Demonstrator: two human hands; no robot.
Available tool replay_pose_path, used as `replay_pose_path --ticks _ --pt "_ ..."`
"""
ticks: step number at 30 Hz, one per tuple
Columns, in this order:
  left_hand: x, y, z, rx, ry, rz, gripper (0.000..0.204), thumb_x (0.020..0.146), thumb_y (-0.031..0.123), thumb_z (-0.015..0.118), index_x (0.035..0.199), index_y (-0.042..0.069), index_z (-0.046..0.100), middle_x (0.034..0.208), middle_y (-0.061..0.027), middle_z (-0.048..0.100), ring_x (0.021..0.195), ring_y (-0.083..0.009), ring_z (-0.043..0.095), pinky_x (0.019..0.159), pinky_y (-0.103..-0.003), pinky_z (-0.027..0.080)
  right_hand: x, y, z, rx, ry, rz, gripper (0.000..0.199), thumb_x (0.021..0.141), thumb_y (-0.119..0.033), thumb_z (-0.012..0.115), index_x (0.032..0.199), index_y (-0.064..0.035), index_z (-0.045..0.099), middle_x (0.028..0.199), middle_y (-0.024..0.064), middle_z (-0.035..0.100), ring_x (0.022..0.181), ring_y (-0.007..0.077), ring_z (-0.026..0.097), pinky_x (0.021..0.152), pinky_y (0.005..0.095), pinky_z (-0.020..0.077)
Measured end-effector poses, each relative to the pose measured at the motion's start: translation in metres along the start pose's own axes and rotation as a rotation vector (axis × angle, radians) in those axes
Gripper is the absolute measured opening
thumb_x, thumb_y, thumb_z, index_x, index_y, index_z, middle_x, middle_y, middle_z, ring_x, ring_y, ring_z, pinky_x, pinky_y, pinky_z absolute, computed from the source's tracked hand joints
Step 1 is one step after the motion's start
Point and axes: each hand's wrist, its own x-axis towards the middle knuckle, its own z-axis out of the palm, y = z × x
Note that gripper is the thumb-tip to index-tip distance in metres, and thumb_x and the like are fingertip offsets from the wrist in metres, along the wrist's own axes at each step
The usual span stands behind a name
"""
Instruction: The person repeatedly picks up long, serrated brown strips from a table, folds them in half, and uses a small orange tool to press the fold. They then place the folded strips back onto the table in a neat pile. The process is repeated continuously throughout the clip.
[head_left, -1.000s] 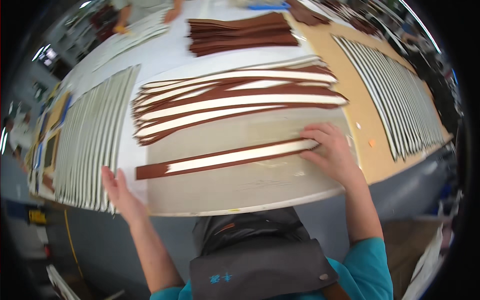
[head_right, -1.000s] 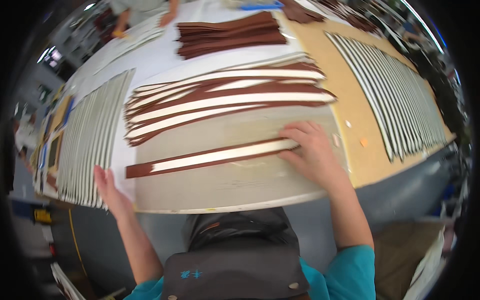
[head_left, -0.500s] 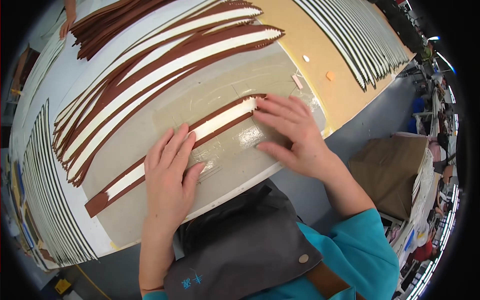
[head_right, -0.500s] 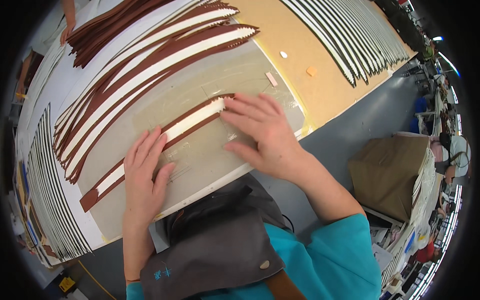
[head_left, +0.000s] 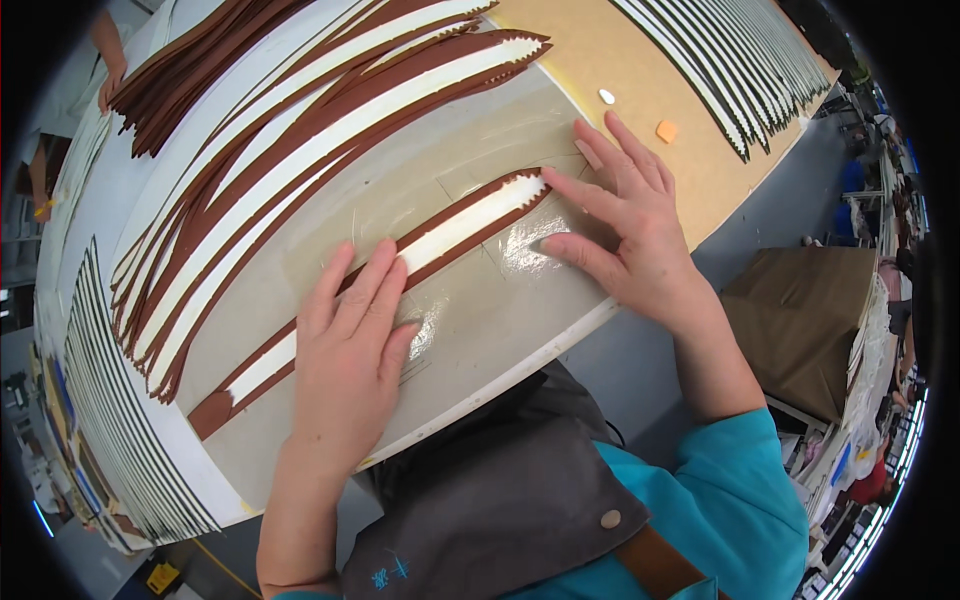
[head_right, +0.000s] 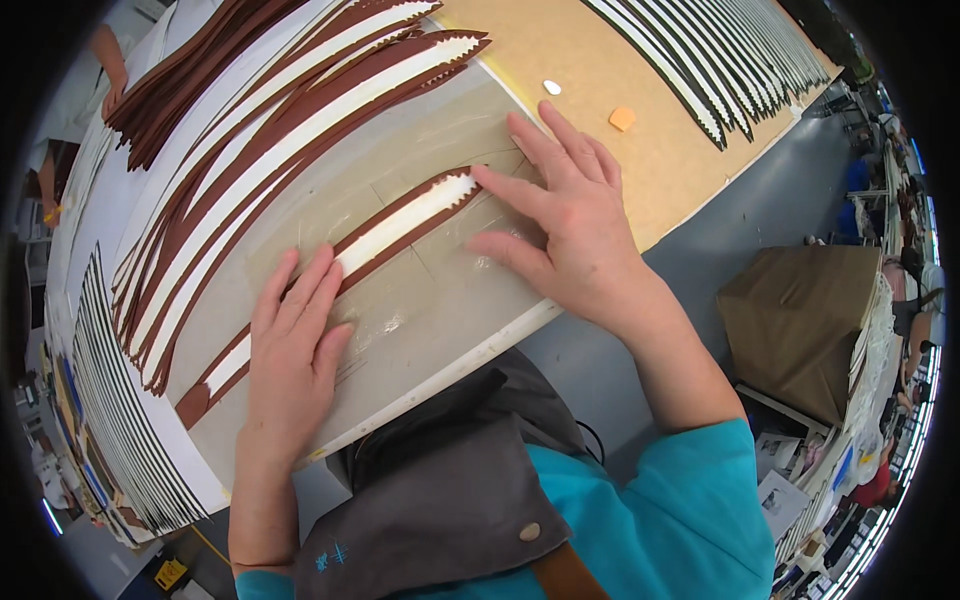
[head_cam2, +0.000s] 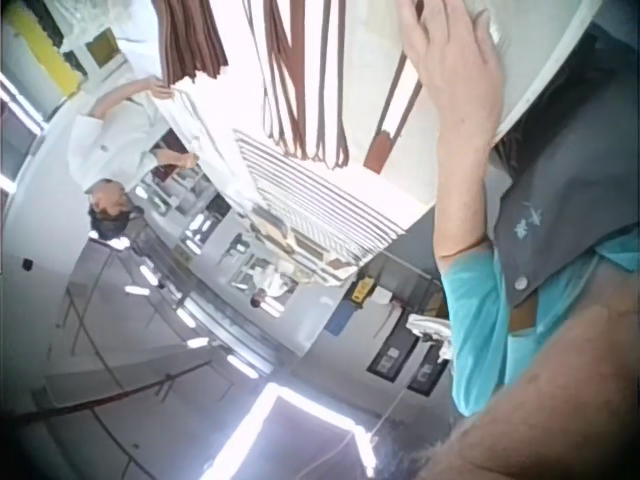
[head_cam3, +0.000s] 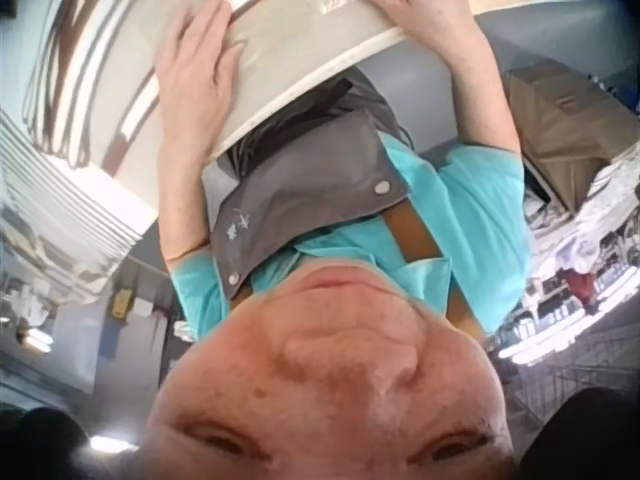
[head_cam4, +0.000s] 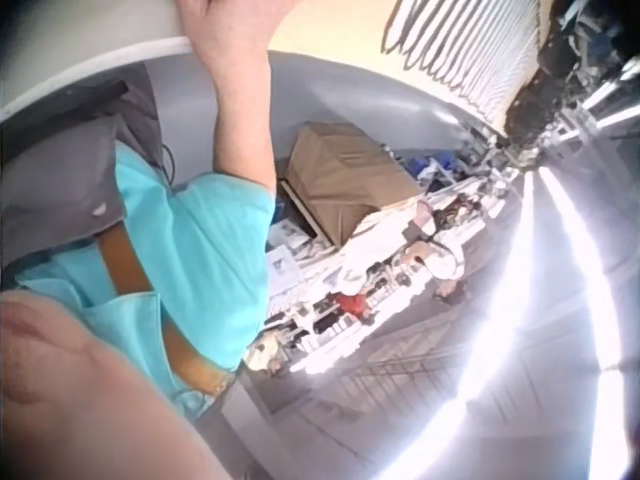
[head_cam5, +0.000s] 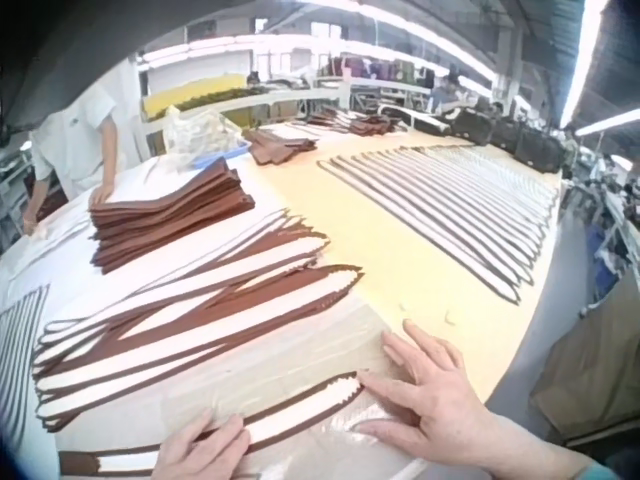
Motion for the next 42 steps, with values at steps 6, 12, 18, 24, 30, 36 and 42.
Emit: replay_pose_path --ticks 6,12,18,24,30,36,42 --pt "0.021 0.010 0.008 0.006 0.025 0.064 0.055 0.093 0.004 0.071 0.147 0.004 0.062 0.159 -0.0097 0.056 0.151 -0.0373 0.044 0.123 -0.047 0.037 -0.007 0.012 0.005 0.010 0.071 0.082 0.051 0.086 -0.035 0.087 0.131 -0.0128 0.077 0.155 0.0223 0.055 0.153 0.0435 0.040 0.122 0.0547 0.0306" --pt "0.023 0.010 0.013 -0.038 0.092 0.068 0.048 0.091 0.000 0.071 0.139 0.004 0.068 0.151 -0.0119 0.061 0.139 -0.0378 0.052 0.117 -0.047 0.042 -0.009 0.011 0.009 0.027 0.106 0.128 0.048 0.088 -0.032 0.086 0.130 -0.0124 0.078 0.154 0.0223 0.057 0.154 0.0430 0.040 0.122 0.0529 0.0297" --pt "0.029 0.007 0.017 -0.075 0.157 0.119 0.041 0.090 -0.005 0.070 0.130 0.002 0.073 0.139 -0.0127 0.067 0.121 -0.0367 0.058 0.106 -0.045 0.048 -0.010 0.009 0.010 0.021 0.127 0.180 0.045 0.089 -0.028 0.086 0.131 -0.0119 0.078 0.154 0.0224 0.058 0.154 0.0424 0.040 0.123 0.0521 0.0287" --pt "0.031 0.001 0.022 -0.096 0.237 0.156 0.035 0.090 -0.007 0.070 0.124 0.002 0.075 0.131 -0.0110 0.072 0.112 -0.0339 0.061 0.096 -0.042 0.052 -0.009 0.009 0.013 0.014 0.134 0.176 0.044 0.090 -0.028 0.085 0.130 -0.0117 0.079 0.154 0.0220 0.058 0.154 0.0420 0.041 0.123 0.0522 0.0287" --pt "0.032 -0.002 0.025 -0.164 0.319 0.152 0.031 0.086 -0.004 0.074 0.117 0.002 0.077 0.124 -0.0079 0.076 0.099 -0.0302 0.063 0.087 -0.039 0.055 -0.010 0.011 0.014 0.011 0.143 0.170 0.042 0.089 -0.028 0.086 0.128 -0.0120 0.080 0.155 0.0212 0.059 0.154 0.0419 0.041 0.123 0.0523 0.0294" --pt "0.029 0.001 0.024 -0.135 0.309 0.150 0.023 0.091 -0.002 0.073 0.113 0.003 0.078 0.125 -0.0093 0.076 0.100 -0.0298 0.064 0.089 -0.038 0.054 -0.008 0.007 0.012 0.006 0.192 0.116 0.046 0.089 -0.028 0.086 0.131 -0.0112 0.077 0.150 0.0180 0.063 0.152 0.0396 0.044 0.122 0.0517 0.0300" --pt "0.027 -0.001 0.028 -0.106 0.331 0.150 0.021 0.094 0.001 0.072 0.114 0.004 0.078 0.126 -0.0068 0.076 0.103 -0.0292 0.064 0.093 -0.039 0.054 0.009 -0.016 0.008 -0.001 0.085 -0.111 0.048 0.087 -0.027 0.086 0.130 -0.0108 0.074 0.130 0.0052 0.073 0.128 0.0266 0.063 0.122 0.0522 0.0319"
